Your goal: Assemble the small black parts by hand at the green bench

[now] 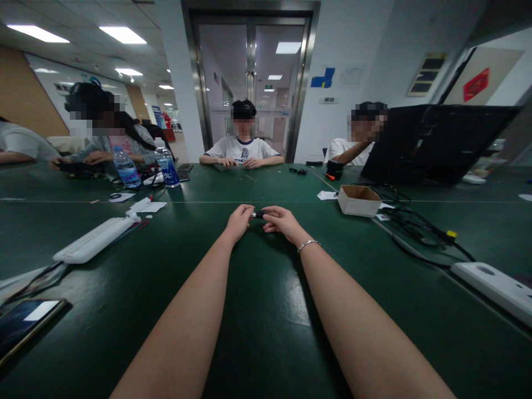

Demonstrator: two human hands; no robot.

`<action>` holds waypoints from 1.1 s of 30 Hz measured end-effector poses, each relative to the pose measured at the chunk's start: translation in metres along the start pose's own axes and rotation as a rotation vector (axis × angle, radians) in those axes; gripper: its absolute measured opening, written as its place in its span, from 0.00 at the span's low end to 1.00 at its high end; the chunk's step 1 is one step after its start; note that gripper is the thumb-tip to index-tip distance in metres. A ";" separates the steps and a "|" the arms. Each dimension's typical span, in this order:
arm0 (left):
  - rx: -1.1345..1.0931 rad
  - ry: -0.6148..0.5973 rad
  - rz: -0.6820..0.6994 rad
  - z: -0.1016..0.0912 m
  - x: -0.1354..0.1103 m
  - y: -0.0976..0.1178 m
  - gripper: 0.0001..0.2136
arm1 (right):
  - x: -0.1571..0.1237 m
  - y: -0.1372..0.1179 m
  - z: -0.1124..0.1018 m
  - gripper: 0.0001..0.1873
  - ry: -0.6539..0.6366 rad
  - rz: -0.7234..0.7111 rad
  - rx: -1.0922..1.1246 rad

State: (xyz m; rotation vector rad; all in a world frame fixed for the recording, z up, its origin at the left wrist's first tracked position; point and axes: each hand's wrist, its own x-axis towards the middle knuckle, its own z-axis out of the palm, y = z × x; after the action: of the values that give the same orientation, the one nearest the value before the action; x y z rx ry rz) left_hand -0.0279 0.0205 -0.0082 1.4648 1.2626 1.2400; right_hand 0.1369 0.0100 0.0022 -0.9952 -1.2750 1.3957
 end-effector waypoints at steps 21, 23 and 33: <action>-0.006 -0.030 -0.013 0.001 -0.001 0.002 0.11 | 0.001 0.001 -0.001 0.10 -0.020 -0.008 -0.002; -0.010 -0.047 -0.010 0.001 -0.001 0.001 0.11 | 0.001 0.002 -0.001 0.10 -0.024 -0.012 -0.006; 0.006 -0.043 -0.022 0.001 -0.005 0.009 0.12 | 0.001 0.001 -0.001 0.11 -0.013 0.000 0.002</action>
State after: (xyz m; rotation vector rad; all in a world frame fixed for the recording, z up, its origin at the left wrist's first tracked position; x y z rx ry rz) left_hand -0.0251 0.0140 -0.0008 1.4696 1.2518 1.1855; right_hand 0.1377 0.0116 0.0008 -0.9867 -1.2833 1.4055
